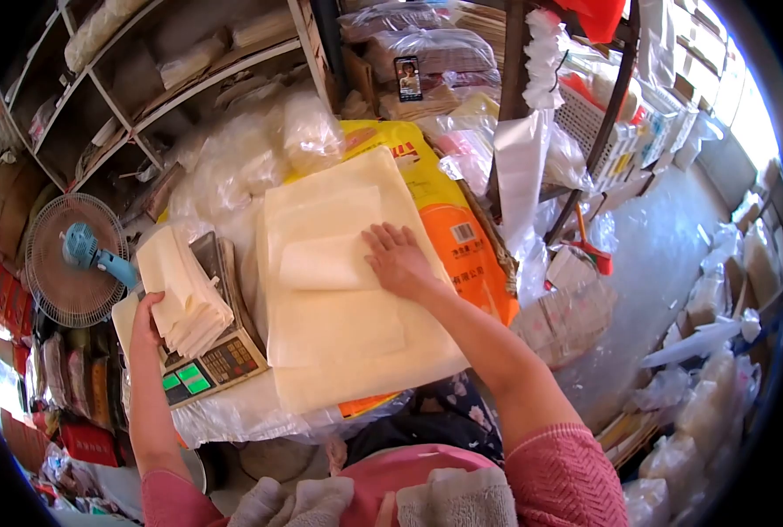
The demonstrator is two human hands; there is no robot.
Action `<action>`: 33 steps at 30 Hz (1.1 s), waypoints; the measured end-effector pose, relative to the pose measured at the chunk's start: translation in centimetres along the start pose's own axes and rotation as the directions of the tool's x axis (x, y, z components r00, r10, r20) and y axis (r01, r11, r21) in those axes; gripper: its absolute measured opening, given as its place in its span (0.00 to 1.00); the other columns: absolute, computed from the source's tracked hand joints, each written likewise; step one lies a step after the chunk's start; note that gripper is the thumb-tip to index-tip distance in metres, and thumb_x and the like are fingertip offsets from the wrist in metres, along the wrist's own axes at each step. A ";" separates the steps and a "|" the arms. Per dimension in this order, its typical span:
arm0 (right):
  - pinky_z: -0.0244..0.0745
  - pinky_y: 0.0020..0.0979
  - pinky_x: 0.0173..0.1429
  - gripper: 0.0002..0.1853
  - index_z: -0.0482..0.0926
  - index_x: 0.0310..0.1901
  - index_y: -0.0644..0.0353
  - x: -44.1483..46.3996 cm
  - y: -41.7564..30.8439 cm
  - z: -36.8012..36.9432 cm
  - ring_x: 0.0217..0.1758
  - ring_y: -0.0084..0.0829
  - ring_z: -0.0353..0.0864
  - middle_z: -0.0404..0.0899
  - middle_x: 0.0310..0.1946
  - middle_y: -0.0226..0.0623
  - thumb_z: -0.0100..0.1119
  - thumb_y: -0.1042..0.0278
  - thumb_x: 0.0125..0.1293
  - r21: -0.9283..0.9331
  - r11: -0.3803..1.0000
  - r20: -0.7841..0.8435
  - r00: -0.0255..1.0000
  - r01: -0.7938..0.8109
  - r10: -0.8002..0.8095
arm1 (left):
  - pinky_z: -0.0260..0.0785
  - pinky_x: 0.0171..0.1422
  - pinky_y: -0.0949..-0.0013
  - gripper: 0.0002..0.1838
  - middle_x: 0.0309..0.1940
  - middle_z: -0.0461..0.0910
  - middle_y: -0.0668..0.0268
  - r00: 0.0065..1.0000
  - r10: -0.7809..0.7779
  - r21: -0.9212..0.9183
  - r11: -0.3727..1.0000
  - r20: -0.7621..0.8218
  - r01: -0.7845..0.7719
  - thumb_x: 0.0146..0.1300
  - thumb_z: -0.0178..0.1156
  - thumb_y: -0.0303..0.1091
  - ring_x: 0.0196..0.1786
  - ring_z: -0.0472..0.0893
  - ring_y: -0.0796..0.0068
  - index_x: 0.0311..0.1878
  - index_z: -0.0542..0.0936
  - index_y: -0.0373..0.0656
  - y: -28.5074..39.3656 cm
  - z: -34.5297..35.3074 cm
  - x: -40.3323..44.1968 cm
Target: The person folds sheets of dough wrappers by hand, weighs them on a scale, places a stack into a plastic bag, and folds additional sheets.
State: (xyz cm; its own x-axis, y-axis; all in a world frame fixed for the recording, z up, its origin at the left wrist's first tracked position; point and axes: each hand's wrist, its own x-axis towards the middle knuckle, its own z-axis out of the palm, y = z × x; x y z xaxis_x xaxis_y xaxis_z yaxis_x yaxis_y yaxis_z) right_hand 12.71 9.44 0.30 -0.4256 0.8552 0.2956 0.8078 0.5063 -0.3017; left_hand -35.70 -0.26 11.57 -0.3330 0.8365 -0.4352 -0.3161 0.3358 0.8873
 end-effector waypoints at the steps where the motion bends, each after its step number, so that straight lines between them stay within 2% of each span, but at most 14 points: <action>1: 0.40 0.45 0.76 0.26 0.60 0.68 0.54 0.0 0.1 0.3 0.75 0.40 0.49 0.57 0.71 0.40 0.40 0.55 0.72 0.010 1.000 -0.006 1.000 -0.004 0.004 | 0.69 0.60 0.55 0.29 0.50 0.78 0.57 0.999 0.035 -0.010 0.999 0.004 -0.035 0.51 0.61 0.39 0.53 0.78 0.58 0.57 0.72 0.38 -0.1 -0.1 0.4; 5: 0.44 0.46 0.75 0.26 0.61 0.67 0.56 0.3 0.2 0.6 0.73 0.39 0.54 0.60 0.69 0.39 0.43 0.56 0.71 -0.016 1.000 -0.040 0.999 0.007 -0.008 | 0.72 0.57 0.57 0.30 0.49 0.78 0.53 0.975 0.218 -0.022 0.976 0.048 -0.217 0.49 0.60 0.38 0.50 0.79 0.57 0.56 0.71 0.34 0.6 -0.3 1.4; 8: 0.50 0.46 0.73 0.29 0.62 0.65 0.56 1.0 -0.8 -2.6 0.70 0.41 0.58 0.64 0.65 0.39 0.53 0.53 0.66 -0.090 0.992 0.144 0.985 -0.084 0.096 | 0.74 0.57 0.58 0.30 0.48 0.78 0.52 0.958 0.279 -0.043 0.960 0.072 -0.276 0.50 0.59 0.37 0.48 0.80 0.57 0.56 0.71 0.32 3.0 4.0 -3.0; 11: 0.59 0.47 0.65 0.38 0.65 0.63 0.57 1.6 -1.1 -5.0 0.63 0.41 0.68 0.73 0.58 0.38 0.66 0.49 0.54 -0.203 0.954 0.205 0.943 -0.219 0.261 | 0.74 0.57 0.60 0.30 0.48 0.78 0.52 0.950 0.299 -0.111 0.951 0.093 -0.288 0.50 0.58 0.37 0.48 0.81 0.57 0.57 0.70 0.31 3.0 10.1 -7.5; 14: 0.67 0.44 0.56 0.37 0.74 0.56 0.57 1.3 1.3 -5.3 0.54 0.41 0.76 0.80 0.47 0.39 0.73 0.49 0.43 0.025 0.919 0.337 0.869 -0.393 0.363 | 0.74 0.58 0.61 0.31 0.48 0.78 0.52 0.959 0.233 -0.171 0.964 0.162 -0.205 0.51 0.57 0.37 0.49 0.80 0.57 0.58 0.69 0.31 0.3 15.0 -8.8; 17: 0.71 0.39 0.51 0.30 0.81 0.47 0.56 -0.3 3.5 -6.0 0.47 0.42 0.79 0.82 0.39 0.40 0.73 0.49 0.42 0.138 0.887 0.323 0.867 -0.440 0.379 | 0.74 0.58 0.60 0.31 0.48 0.78 0.53 0.946 0.141 -0.182 0.979 0.291 -0.090 0.51 0.57 0.37 0.50 0.80 0.58 0.59 0.69 0.31 -4.0 19.9 -8.2; 18: 0.74 0.37 0.48 0.23 0.84 0.41 0.57 -1.0 4.5 -5.7 0.45 0.39 0.81 0.83 0.37 0.42 0.71 0.51 0.45 0.174 0.887 0.235 0.893 -0.428 0.384 | 0.74 0.58 0.60 0.31 0.49 0.78 0.53 0.943 0.095 -0.188 0.982 0.320 -0.035 0.51 0.58 0.36 0.49 0.80 0.58 0.59 0.69 0.31 -5.4 21.3 -7.9; 21: 0.76 0.35 0.45 0.24 0.83 0.44 0.58 -2.5 7.0 -7.3 0.40 0.37 0.84 0.84 0.36 0.42 0.70 0.53 0.47 0.299 0.781 0.257 0.835 -0.548 0.487 | 0.74 0.56 0.60 0.31 0.48 0.77 0.53 0.939 0.036 -0.182 0.983 0.342 0.029 0.50 0.60 0.34 0.47 0.80 0.58 0.58 0.69 0.31 -10.5 23.5 -4.6; 22: 0.77 0.32 0.43 0.20 0.83 0.44 0.61 -3.1 7.4 -8.1 0.35 0.32 0.84 0.84 0.32 0.41 0.68 0.59 0.51 0.348 0.761 0.208 0.836 -0.548 0.507 | 0.73 0.55 0.62 0.29 0.49 0.77 0.53 0.952 0.014 -0.142 0.989 0.306 0.031 0.51 0.63 0.35 0.48 0.80 0.60 0.56 0.70 0.31 -11.7 24.1 -4.4; 25: 0.77 0.30 0.42 0.17 0.80 0.49 0.64 -5.1 8.6 -10.6 0.36 0.27 0.84 0.83 0.34 0.37 0.62 0.69 0.56 0.539 0.682 0.140 0.851 -0.494 0.506 | 0.71 0.56 0.65 0.29 0.48 0.77 0.54 0.971 0.009 0.069 0.997 0.238 -0.026 0.51 0.65 0.36 0.48 0.79 0.62 0.54 0.72 0.31 -12.9 23.5 -3.4; 26: 0.77 0.29 0.43 0.18 0.80 0.49 0.65 -5.7 9.0 -11.0 0.37 0.26 0.83 0.83 0.35 0.37 0.60 0.72 0.56 0.652 0.608 0.130 0.857 -0.453 0.499 | 0.72 0.54 0.67 0.31 0.48 0.78 0.57 0.976 0.104 0.350 0.922 0.191 -0.166 0.55 0.66 0.39 0.49 0.79 0.66 0.58 0.71 0.30 -12.7 22.8 -2.8; 29: 0.76 0.28 0.45 0.19 0.77 0.52 0.67 -6.9 9.1 -11.7 0.39 0.25 0.82 0.82 0.38 0.35 0.56 0.78 0.57 0.858 0.396 0.116 0.875 -0.326 0.470 | 0.71 0.50 0.67 0.30 0.44 0.80 0.56 0.848 0.519 0.617 0.635 0.105 -0.465 0.53 0.68 0.42 0.43 0.80 0.65 0.53 0.73 0.28 -12.9 21.4 -1.2; 30: 0.76 0.28 0.45 0.20 0.76 0.54 0.68 -7.0 8.6 -12.2 0.39 0.25 0.82 0.82 0.39 0.34 0.54 0.80 0.57 0.882 0.366 0.109 0.883 -0.298 0.457 | 0.71 0.48 0.66 0.30 0.44 0.80 0.54 0.919 0.355 0.535 0.750 0.170 -0.389 0.52 0.69 0.43 0.43 0.80 0.64 0.50 0.74 0.29 -10.1 23.0 -4.7; 33: 0.76 0.27 0.46 0.22 0.73 0.57 0.70 -7.2 7.2 -13.3 0.40 0.25 0.82 0.81 0.42 0.35 0.52 0.82 0.58 0.911 0.323 0.099 0.894 -0.258 0.437 | 0.70 0.46 0.65 0.27 0.42 0.79 0.53 0.923 0.359 0.804 0.504 0.138 -0.316 0.50 0.70 0.42 0.42 0.79 0.64 0.45 0.74 0.31 -9.5 23.7 -4.4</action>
State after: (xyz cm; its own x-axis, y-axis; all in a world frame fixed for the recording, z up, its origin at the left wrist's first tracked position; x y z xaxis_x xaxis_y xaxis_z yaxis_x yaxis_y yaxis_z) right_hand 26.97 5.49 8.03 -0.0682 0.9967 0.0431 -0.0005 0.0431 -0.9991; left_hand -10.20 3.08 8.67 -0.2981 0.9525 -0.0621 0.6602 0.2528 0.7073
